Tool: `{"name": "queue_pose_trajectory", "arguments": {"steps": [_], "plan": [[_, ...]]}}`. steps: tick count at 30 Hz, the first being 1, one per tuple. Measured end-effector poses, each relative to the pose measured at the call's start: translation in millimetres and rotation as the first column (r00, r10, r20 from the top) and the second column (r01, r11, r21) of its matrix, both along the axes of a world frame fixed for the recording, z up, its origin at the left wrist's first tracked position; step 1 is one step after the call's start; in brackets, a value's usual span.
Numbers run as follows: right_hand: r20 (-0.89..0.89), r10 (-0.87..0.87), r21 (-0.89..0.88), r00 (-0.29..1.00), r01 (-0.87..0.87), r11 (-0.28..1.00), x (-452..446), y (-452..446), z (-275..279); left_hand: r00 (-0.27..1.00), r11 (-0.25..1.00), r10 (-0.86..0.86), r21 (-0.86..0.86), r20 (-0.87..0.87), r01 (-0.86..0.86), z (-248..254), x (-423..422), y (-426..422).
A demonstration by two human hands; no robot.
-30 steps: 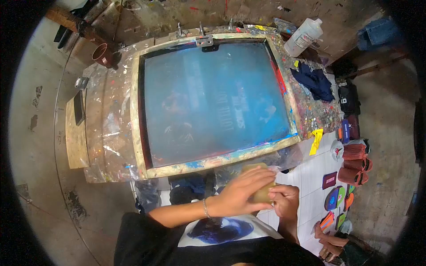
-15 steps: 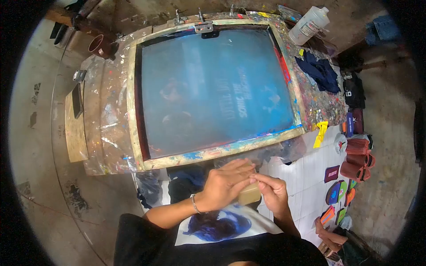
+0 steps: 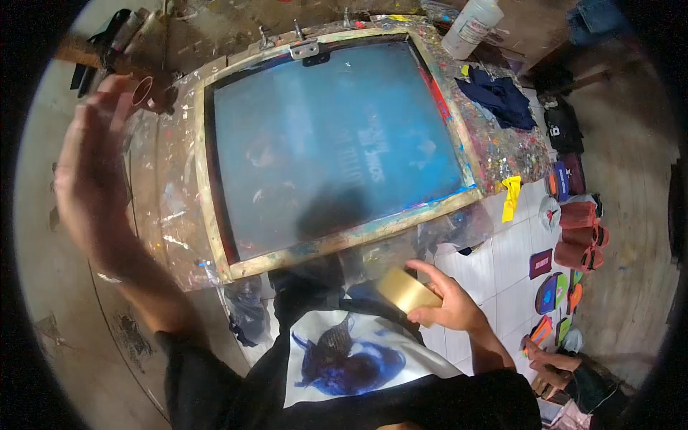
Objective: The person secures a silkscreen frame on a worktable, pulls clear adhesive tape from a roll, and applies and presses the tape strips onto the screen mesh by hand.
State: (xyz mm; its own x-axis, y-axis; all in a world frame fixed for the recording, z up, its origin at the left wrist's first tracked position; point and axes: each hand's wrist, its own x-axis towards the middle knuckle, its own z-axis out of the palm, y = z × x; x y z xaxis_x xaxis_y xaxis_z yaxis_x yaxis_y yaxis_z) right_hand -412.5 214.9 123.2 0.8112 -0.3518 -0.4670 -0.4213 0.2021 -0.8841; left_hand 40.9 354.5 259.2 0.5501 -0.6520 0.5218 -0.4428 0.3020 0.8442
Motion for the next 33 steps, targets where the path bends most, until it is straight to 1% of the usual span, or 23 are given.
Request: {"name": "queue_pose_trajectory", "arguments": {"steps": [1,3,4,6,7,9,11,13,15,16,17,18,19,21,22,23,24,25,26,27,29,32,33], "plan": [[-0.048,0.051,0.077,0.998,-0.047,0.996,-4,-3,-7,0.998,0.998,0.061,-0.003,0.034,-0.061,11,23,8],[-0.081,0.088,0.155,0.993,-0.075,0.985,-4,-7,-12,0.983,0.993,-0.109,0.051,0.148,0.102,23,34,17],[-0.082,0.215,0.287,0.973,-0.183,0.94,-1,-12,-12,0.98,0.992,-0.123,0.05,0.156,0.116,24,37,22],[0.017,0.344,0.428,0.939,-0.318,0.846,5,-13,-7,0.992,0.997,0.058,0.045,0.114,-0.064,26,38,37],[0.022,0.342,0.424,0.939,-0.318,0.848,8,-16,-4,0.991,0.997,0.056,0.043,0.12,-0.061,27,43,44],[0.11,0.542,0.19,0.833,-0.553,0.811,12,-20,1,0.976,0.977,0.196,0.068,0.099,-0.203,32,49,58],[0.12,0.5,0.223,0.858,-0.514,0.828,14,-19,-6,0.958,0.963,0.243,0.084,0.154,-0.257,35,53,78],[0.033,0.485,0.067,0.874,-0.486,0.871,17,-19,-14,0.967,0.989,-0.146,0.063,0.21,0.136,46,68,119],[-0.088,0.533,-0.025,0.842,-0.537,0.843,31,-22,-3,0.952,0.96,0.268,0.037,0.148,-0.276,65,20,138],[-0.093,0.561,-0.06,0.822,-0.567,0.821,35,-22,0,0.98,0.979,0.193,-0.071,0.038,-0.19,75,1,144],[-0.101,0.592,-0.093,0.799,-0.6,0.794,38,-22,2,0.975,0.958,-0.183,-0.246,-0.13,0.147,84,-19,131],[-0.036,0.575,-0.127,0.817,-0.574,0.809,40,-20,3,0.798,0.824,-0.535,-0.381,-0.279,0.419,91,-34,125],[-0.031,0.572,-0.121,0.82,-0.571,0.812,44,-25,12,0.709,0.757,-0.633,-0.441,-0.312,0.482,97,-40,127],[-0.152,0.732,0.016,0.664,-0.739,0.674,53,-42,41,0.972,0.861,-0.235,-0.465,-0.008,0.205,88,-43,153],[-0.014,0.627,-0.202,0.779,-0.616,0.761,46,-40,50,0.989,0.923,0.139,-0.368,0.054,-0.11,91,-19,188],[0.04,0.612,-0.255,0.79,-0.584,0.771,45,-43,64,0.989,0.926,0.139,-0.362,0.055,-0.11,84,-20,184],[0.093,0.594,-0.307,0.799,-0.545,0.781,45,-47,81,0.897,0.903,0.376,-0.308,0.231,-0.299,69,-22,176],[0.196,0.565,-0.467,0.802,-0.43,0.773,43,-45,95,0.952,0.854,0.307,-0.444,0.01,-0.271,68,-26,169],[0.059,0.641,-0.578,0.765,-0.497,0.647,45,-53,126,0.963,0.757,0.197,-0.596,-0.182,-0.267,67,-30,162],[0.066,0.675,-0.69,0.735,-0.456,0.563,43,-57,147,0.966,0.763,0.189,-0.593,-0.178,-0.259,65,-29,166],[0.082,0.708,-0.793,0.701,-0.384,0.473,38,-54,163,0.968,0.724,-0.032,-0.674,-0.249,-0.149,59,-13,192],[0.093,0.602,-0.894,0.793,-0.199,0.4,39,-41,174,0.901,0.599,-0.333,-0.8,-0.279,-0.026,54,9,244],[0.087,0.58,-0.91,0.81,-0.173,0.377,41,-38,178,0.929,0.533,-0.217,-0.834,-0.299,-0.144,55,7,241]]}}
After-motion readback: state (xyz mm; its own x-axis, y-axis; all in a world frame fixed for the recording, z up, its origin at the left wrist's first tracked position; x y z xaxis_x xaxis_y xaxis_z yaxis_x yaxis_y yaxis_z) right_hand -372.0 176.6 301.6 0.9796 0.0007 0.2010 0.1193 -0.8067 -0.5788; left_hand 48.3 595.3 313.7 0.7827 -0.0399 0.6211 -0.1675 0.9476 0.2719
